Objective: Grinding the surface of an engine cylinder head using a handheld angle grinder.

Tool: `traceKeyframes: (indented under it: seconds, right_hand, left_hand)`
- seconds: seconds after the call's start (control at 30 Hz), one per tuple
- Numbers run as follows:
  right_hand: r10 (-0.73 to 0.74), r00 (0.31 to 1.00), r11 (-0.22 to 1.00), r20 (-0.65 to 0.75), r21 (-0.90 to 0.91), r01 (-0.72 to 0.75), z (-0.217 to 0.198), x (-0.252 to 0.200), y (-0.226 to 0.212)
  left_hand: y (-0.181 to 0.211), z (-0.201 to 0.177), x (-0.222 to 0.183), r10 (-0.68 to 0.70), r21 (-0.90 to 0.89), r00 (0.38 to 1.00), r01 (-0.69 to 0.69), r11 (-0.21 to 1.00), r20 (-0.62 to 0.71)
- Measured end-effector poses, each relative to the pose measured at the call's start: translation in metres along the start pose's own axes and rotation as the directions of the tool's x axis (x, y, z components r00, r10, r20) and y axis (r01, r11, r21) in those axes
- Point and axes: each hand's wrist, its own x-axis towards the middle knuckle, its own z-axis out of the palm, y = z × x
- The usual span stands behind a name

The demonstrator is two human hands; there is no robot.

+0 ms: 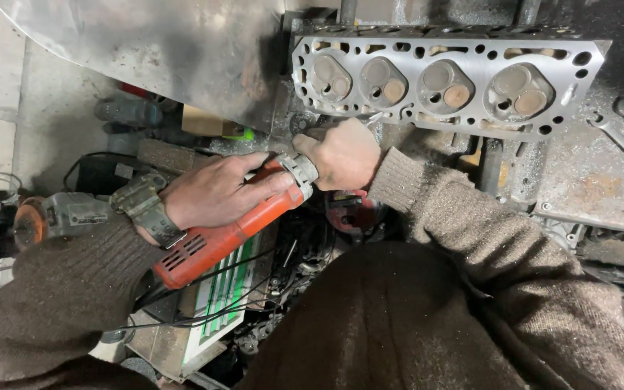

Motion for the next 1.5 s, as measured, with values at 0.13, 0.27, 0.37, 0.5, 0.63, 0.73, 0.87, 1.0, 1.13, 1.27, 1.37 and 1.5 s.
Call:
traceKeyframes:
  seconds: [0.13, 0.27, 0.37, 0.5, 0.63, 0.73, 0.87, 1.0, 1.13, 1.27, 1.37, 1.5]
  right_hand:
    - [-0.025, 1.0, 0.998, -0.018, 0.056, 0.026, 0.002, 0.002, 0.0]
    - [-0.002, 1.0, 1.0, 0.018, 0.015, 0.001, 0.001, 0.005, -0.003]
    - [0.008, 0.999, 1.0, 0.037, 0.022, -0.009, 0.002, 0.006, 0.0]
    - [0.031, 0.998, 0.999, 0.052, -0.015, -0.03, 0.007, 0.003, 0.001]
    - [0.029, 0.997, 1.0, 0.066, -0.008, -0.028, 0.003, 0.0, 0.004]
    - [0.024, 0.997, 1.0, 0.073, -0.011, -0.024, 0.001, -0.001, 0.002]
    - [0.05, 0.996, 0.998, 0.068, 0.033, -0.052, 0.023, 0.003, 0.002]
    - [0.062, 0.993, 0.998, 0.095, 0.007, -0.063, 0.018, 0.0, 0.004]
    - [0.053, 0.998, 0.997, 0.034, 0.05, -0.055, 0.018, 0.001, 0.005]
    - [0.032, 0.999, 0.999, 0.023, 0.003, -0.032, 0.007, -0.001, 0.001]
    - [0.016, 1.0, 0.997, 0.025, 0.069, -0.018, 0.001, -0.004, 0.001]
    - [-0.026, 1.0, 0.998, -0.007, 0.055, 0.026, -0.002, -0.001, 0.001]
  left_hand:
    - [-0.005, 0.0, 0.007, -0.004, 0.011, 1.0, 0.004, 1.0, -0.009]
    - [-0.011, -0.004, 0.008, -0.014, 0.019, 1.0, 0.014, 1.0, 0.001]
    - [-0.01, -0.005, 0.012, 0.013, 0.012, 1.0, -0.013, 1.0, -0.011]
    - [-0.012, -0.01, 0.014, 0.005, 0.02, 1.0, -0.005, 1.0, -0.012]
    - [-0.005, -0.011, 0.009, -0.016, 0.026, 1.0, 0.016, 1.0, 0.006]
    - [0.006, -0.012, 0.005, -0.034, 0.034, 0.999, 0.033, 0.999, 0.013]
    - [-0.036, 0.003, 0.023, 0.318, 0.497, 0.947, -0.295, 0.816, 0.041]
    - [0.01, -0.012, 0.003, -0.079, 0.057, 0.996, 0.077, 0.995, 0.027]
    - [0.009, -0.012, 0.005, -0.072, 0.076, 0.997, 0.068, 0.995, 0.043]
    - [0.016, -0.012, -0.001, -0.086, 0.064, 0.996, 0.084, 0.994, 0.031]
    - [-0.028, 0.015, 0.015, 0.273, 0.347, 0.961, -0.242, 0.906, -0.042]
    - [0.014, 0.001, -0.01, -0.038, 0.012, 0.999, 0.038, 0.999, 0.014]
